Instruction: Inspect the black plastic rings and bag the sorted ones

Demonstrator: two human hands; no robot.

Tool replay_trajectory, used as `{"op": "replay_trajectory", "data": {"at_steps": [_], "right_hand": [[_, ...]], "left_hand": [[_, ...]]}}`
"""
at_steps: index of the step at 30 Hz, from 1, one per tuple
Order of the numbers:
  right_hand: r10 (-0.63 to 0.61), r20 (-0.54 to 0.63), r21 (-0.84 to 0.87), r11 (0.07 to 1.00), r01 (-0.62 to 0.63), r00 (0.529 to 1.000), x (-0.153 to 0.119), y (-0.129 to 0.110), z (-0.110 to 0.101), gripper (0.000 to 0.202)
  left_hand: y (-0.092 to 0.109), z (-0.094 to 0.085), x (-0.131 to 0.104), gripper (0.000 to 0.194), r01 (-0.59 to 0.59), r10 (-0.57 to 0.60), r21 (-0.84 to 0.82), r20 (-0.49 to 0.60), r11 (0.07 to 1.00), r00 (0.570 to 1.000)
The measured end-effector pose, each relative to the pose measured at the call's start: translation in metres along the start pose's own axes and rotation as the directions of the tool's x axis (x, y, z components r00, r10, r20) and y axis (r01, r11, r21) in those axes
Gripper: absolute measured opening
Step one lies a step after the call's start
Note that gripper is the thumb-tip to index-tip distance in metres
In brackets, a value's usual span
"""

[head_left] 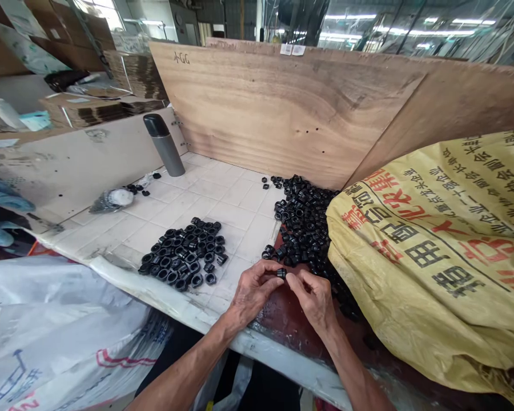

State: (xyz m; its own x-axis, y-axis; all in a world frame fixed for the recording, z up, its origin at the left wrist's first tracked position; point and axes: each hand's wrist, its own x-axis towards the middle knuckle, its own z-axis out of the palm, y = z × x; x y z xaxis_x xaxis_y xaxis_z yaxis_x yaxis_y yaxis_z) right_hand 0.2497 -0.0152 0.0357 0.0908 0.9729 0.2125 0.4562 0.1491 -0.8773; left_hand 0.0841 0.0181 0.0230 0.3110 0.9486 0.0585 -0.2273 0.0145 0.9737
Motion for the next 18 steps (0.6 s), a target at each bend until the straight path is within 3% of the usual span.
{"op": "replay_trajectory", "data": {"at_steps": [2, 5, 8, 11, 13, 15, 18], "right_hand": [[-0.001, 0.009, 0.026, 1.0, 0.001, 1.0, 0.0, 0.003, 0.001, 0.018], [0.011, 0.034, 0.052, 0.999, -0.013, 0.999, -0.001, 0.006, 0.004, 0.017], [0.084, 0.038, 0.12, 0.989, -0.088, 0.996, -0.003, 0.006, 0.01, 0.013], [0.176, 0.103, 0.224, 0.955, -0.195, 0.979, -0.004, 0.0, 0.016, 0.013], [0.185, 0.107, 0.176, 0.963, -0.201, 0.977, -0.007, -0.003, 0.016, 0.015], [0.123, 0.017, -0.011, 0.992, -0.123, 0.992, -0.013, -0.003, 0.012, 0.02], [-0.047, -0.19, -0.395, 0.918, -0.033, 0.981, -0.025, 0.005, -0.004, 0.014]], "left_hand": [[0.0, -0.001, 0.0, 0.018, 0.005, -0.005, 0.008, 0.005, 1.0, 1.0], [-0.004, -0.003, 0.0, 0.018, -0.021, 0.019, 0.072, 0.024, 0.997, 1.0], [-0.01, -0.006, -0.002, 0.016, -0.178, 0.17, 0.283, 0.055, 0.942, 0.984], [-0.013, -0.006, -0.009, 0.021, -0.39, 0.355, 0.493, 0.167, 0.778, 0.92], [-0.01, -0.01, -0.016, 0.028, -0.469, 0.385, 0.589, 0.273, 0.658, 0.882], [-0.003, -0.02, -0.025, 0.03, -0.476, 0.363, 0.707, 0.321, 0.523, 0.875], [0.012, -0.046, -0.035, 0.027, -0.322, 0.387, 0.922, 0.221, 0.217, 0.895]]}}
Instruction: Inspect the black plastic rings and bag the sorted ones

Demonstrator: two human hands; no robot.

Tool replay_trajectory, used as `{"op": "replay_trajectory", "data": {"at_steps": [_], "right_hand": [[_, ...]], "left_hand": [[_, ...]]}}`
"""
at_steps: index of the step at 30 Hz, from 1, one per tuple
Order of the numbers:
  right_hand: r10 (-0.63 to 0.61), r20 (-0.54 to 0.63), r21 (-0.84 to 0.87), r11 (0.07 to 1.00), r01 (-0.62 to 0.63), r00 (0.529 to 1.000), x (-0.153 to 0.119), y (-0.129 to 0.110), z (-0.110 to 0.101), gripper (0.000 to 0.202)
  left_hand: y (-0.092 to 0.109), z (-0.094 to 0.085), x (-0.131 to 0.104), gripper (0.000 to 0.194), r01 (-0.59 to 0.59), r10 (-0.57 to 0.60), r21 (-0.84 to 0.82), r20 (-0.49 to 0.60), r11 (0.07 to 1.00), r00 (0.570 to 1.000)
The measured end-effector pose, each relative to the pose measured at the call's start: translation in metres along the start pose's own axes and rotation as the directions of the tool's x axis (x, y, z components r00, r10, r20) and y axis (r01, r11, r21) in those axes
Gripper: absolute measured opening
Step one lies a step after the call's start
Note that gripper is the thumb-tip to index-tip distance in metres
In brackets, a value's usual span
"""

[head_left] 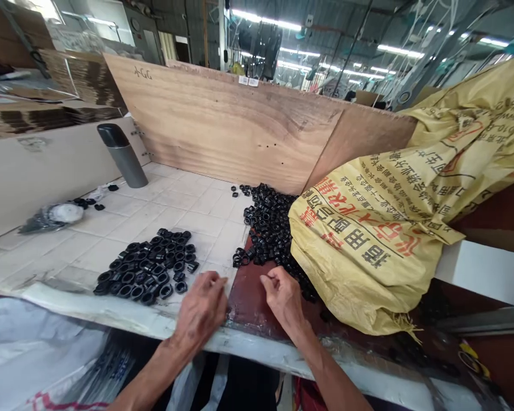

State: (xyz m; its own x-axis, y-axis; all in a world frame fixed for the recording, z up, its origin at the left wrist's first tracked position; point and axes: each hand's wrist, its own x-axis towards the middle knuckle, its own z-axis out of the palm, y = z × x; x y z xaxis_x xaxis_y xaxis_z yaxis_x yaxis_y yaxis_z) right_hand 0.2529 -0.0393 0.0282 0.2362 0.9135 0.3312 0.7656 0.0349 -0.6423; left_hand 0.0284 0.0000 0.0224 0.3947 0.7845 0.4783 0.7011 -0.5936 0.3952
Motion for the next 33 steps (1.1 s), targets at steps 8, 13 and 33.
{"op": "replay_trajectory", "data": {"at_steps": [8, 13, 33], "right_hand": [[-0.124, -0.057, -0.415, 0.905, 0.09, 0.991, -0.013, 0.032, -0.01, 0.02], [-0.136, -0.117, -0.365, 0.927, 0.085, 0.984, -0.011, 0.031, -0.003, 0.012], [-0.042, 0.281, 0.418, 0.904, -0.083, 0.959, -0.011, 0.008, -0.003, 0.02]], "left_hand": [[-0.001, 0.004, 0.01, 0.029, 0.035, -0.033, 0.031, -0.052, 0.999, 0.998], [0.013, 0.041, 0.039, 0.024, 0.169, -0.167, -0.028, 0.055, 0.985, 0.984], [0.013, 0.037, 0.022, 0.029, 0.117, -0.035, -0.467, 0.181, 0.876, 0.983]]}}
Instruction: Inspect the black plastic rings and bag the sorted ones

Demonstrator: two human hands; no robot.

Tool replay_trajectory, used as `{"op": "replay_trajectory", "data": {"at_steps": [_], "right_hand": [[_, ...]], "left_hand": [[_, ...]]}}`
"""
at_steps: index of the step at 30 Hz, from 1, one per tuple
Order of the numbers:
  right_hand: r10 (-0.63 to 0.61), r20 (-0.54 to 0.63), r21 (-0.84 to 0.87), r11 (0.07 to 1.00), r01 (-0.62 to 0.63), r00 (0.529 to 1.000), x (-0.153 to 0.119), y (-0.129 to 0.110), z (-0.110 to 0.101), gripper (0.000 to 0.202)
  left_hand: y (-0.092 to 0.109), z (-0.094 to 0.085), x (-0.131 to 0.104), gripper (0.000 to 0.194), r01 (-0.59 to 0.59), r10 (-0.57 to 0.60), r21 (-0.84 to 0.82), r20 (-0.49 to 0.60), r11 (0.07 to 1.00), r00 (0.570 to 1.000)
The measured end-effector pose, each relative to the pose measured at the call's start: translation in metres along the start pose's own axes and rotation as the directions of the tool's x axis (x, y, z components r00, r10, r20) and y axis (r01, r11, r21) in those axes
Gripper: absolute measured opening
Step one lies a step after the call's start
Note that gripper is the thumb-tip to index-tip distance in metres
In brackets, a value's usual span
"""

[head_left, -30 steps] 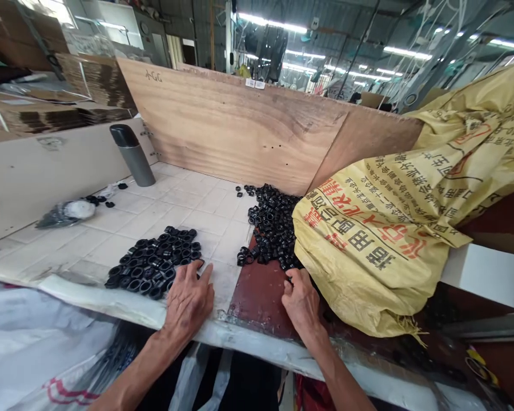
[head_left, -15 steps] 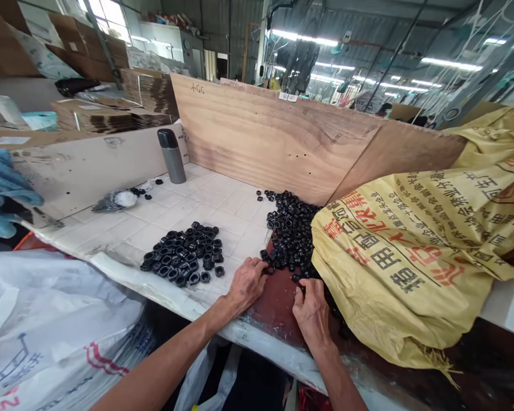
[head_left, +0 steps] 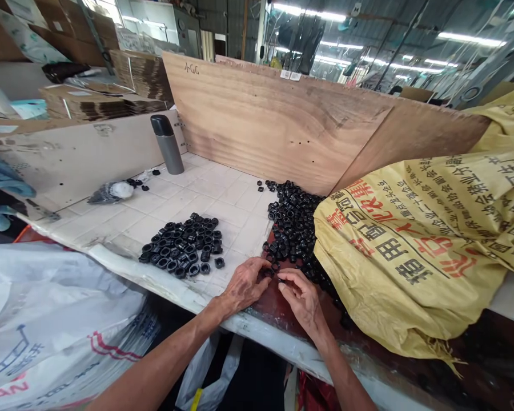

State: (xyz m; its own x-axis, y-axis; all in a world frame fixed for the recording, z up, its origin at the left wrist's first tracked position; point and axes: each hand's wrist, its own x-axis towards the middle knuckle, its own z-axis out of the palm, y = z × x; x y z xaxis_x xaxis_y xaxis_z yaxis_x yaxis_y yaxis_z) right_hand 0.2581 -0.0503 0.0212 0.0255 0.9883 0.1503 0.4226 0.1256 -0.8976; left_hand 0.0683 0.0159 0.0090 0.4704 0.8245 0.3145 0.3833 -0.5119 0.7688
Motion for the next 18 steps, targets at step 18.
{"op": "replay_trajectory", "data": {"at_steps": [18], "right_hand": [[0.234, -0.127, 0.368, 0.914, -0.174, 0.964, 0.005, 0.003, -0.004, 0.024]], "left_hand": [[0.003, 0.003, 0.003, 0.031, -0.02, 0.037, -0.231, 0.072, 0.973, 0.997]]}}
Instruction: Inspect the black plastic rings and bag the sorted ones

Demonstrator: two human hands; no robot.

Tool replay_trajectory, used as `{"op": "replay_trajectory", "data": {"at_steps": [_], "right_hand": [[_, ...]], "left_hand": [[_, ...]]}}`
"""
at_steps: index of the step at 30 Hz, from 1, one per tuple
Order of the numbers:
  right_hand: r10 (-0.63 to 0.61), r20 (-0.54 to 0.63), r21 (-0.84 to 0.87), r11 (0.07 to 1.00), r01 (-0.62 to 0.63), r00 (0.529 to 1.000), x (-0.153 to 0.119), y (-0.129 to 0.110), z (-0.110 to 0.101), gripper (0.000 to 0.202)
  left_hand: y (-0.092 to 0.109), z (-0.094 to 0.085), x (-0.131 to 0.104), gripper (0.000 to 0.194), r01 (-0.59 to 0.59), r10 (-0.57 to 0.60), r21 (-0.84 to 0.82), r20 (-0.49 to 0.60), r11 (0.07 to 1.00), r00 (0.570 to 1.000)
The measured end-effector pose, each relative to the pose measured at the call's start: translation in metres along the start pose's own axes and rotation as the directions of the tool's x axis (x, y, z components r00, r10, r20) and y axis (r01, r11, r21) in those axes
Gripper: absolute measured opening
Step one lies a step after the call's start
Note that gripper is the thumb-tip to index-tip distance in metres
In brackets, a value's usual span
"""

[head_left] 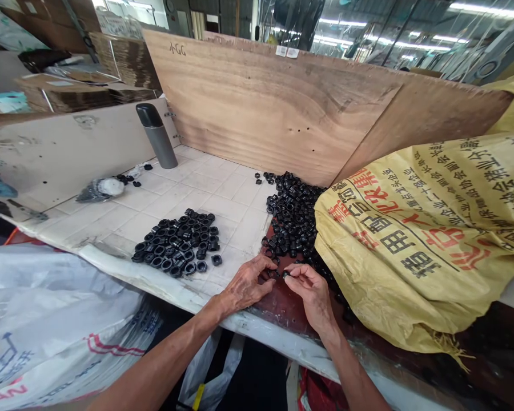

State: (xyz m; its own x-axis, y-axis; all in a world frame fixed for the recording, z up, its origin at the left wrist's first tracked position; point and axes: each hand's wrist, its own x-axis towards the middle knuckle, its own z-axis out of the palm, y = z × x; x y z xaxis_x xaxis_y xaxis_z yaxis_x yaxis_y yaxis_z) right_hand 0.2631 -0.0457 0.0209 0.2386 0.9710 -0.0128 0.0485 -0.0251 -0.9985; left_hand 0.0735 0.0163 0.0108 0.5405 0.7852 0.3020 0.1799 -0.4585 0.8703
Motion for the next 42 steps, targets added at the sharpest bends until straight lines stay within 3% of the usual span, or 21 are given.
{"op": "replay_trajectory", "data": {"at_steps": [6, 12, 16, 22, 26, 31, 36, 42], "right_hand": [[-0.171, 0.059, -0.163, 0.97, 0.179, 0.983, 0.0, 0.0, 0.004, 0.017], [-0.175, 0.093, -0.168, 0.967, 0.189, 0.98, -0.001, 0.003, 0.005, 0.024], [-0.169, 0.094, -0.157, 0.971, 0.182, 0.981, 0.0, 0.006, 0.004, 0.015], [-0.188, 0.115, -0.196, 0.958, 0.208, 0.975, 0.0, 0.008, 0.004, 0.014], [-0.209, 0.099, -0.223, 0.948, 0.227, 0.973, 0.0, 0.008, 0.003, 0.013], [-0.27, 0.109, -0.232, 0.929, 0.289, 0.957, 0.001, 0.007, 0.003, 0.009], [-0.25, 0.107, -0.248, 0.931, 0.269, 0.962, 0.002, 0.009, 0.004, 0.011], [-0.255, 0.129, -0.414, 0.864, 0.286, 0.958, 0.0, 0.01, 0.006, 0.018]], "left_hand": [[0.003, 0.0, -0.001, 0.036, 0.109, -0.109, -0.049, 0.013, 0.993, 0.994], [0.009, -0.002, -0.002, 0.03, 0.152, -0.147, -0.241, 0.037, 0.958, 0.988], [0.007, -0.002, -0.002, 0.025, 0.095, -0.087, -0.241, 0.043, 0.966, 0.995], [0.001, -0.004, 0.001, 0.024, -0.09, 0.093, -0.139, 0.016, 0.986, 0.996], [-0.003, -0.003, 0.002, 0.025, -0.148, 0.149, -0.12, -0.003, 0.982, 0.989], [-0.004, -0.003, 0.002, 0.026, -0.159, 0.161, -0.121, 0.005, 0.98, 0.987], [-0.004, -0.003, 0.001, 0.026, -0.16, 0.162, -0.123, 0.008, 0.979, 0.987], [0.0, -0.003, 0.001, 0.026, -0.152, 0.153, -0.126, 0.0, 0.98, 0.988]]}}
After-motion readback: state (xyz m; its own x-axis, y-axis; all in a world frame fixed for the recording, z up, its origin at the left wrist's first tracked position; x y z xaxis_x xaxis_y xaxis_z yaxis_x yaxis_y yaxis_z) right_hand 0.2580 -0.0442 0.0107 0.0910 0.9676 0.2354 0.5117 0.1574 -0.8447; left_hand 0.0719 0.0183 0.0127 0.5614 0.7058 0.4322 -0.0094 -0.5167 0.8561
